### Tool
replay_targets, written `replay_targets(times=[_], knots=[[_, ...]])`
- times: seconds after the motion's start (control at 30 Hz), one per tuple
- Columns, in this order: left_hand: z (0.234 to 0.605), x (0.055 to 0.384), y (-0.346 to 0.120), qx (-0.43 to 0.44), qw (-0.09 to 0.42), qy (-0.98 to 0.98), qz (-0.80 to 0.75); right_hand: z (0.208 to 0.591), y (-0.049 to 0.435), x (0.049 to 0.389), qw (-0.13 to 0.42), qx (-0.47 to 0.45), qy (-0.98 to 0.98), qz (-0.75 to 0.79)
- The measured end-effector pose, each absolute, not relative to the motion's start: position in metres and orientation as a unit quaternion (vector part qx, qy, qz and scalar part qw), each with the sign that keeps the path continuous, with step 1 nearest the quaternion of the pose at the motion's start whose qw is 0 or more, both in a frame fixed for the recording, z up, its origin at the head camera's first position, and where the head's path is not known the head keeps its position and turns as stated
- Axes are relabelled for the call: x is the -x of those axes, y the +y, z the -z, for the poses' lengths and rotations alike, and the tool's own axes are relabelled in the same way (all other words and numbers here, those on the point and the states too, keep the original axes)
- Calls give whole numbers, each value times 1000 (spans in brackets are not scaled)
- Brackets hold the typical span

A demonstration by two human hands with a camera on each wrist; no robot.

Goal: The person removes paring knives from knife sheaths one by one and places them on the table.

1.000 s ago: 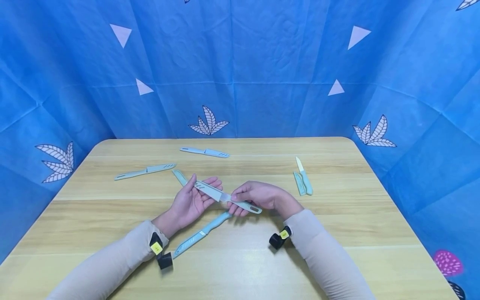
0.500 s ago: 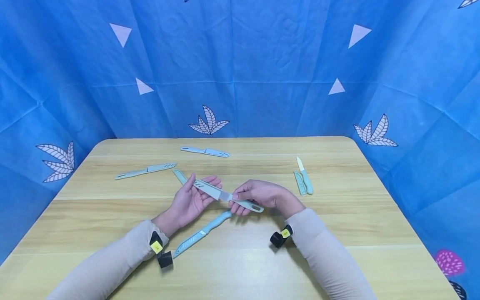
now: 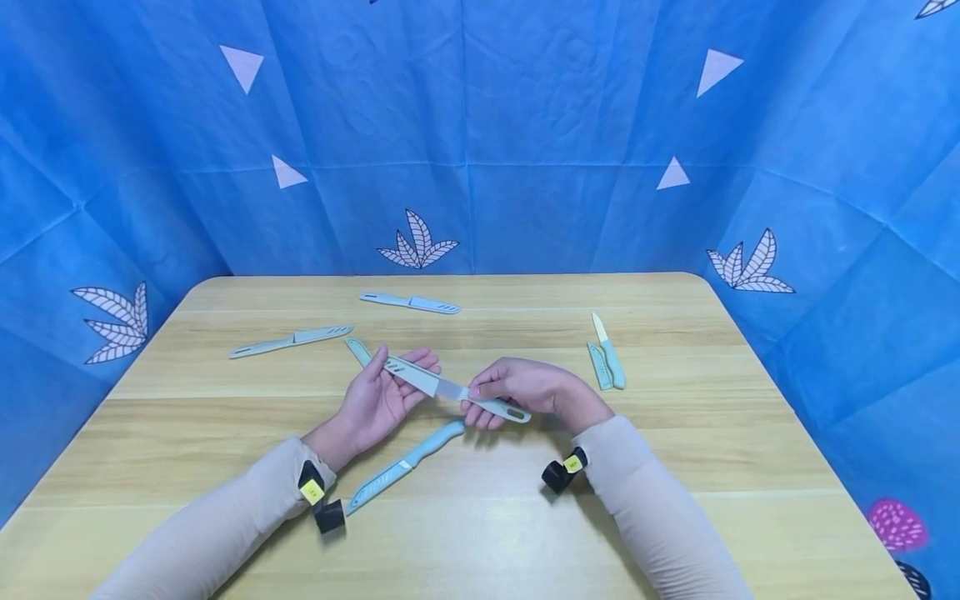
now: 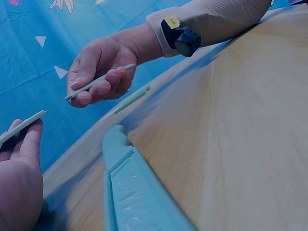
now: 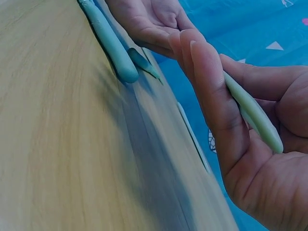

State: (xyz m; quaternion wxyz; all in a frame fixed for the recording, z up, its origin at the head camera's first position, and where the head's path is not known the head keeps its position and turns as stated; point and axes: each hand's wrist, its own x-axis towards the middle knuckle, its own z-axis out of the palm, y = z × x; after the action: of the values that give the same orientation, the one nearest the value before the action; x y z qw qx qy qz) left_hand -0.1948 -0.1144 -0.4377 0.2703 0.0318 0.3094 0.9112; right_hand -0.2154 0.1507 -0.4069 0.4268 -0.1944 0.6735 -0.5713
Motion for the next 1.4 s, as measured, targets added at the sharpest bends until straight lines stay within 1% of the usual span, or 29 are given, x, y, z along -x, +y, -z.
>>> replay_targets(times=[0.73,1.1,1.4], knots=[[436,199,-120,-27,265,304,-915,404,160,218,438,197,662,576],[436,200,-121,-31,266,304,-914,404,165,216,434,190,671,570],[433,201,-121,-28,266,308,-913,401,172,214,429,205,680,558]])
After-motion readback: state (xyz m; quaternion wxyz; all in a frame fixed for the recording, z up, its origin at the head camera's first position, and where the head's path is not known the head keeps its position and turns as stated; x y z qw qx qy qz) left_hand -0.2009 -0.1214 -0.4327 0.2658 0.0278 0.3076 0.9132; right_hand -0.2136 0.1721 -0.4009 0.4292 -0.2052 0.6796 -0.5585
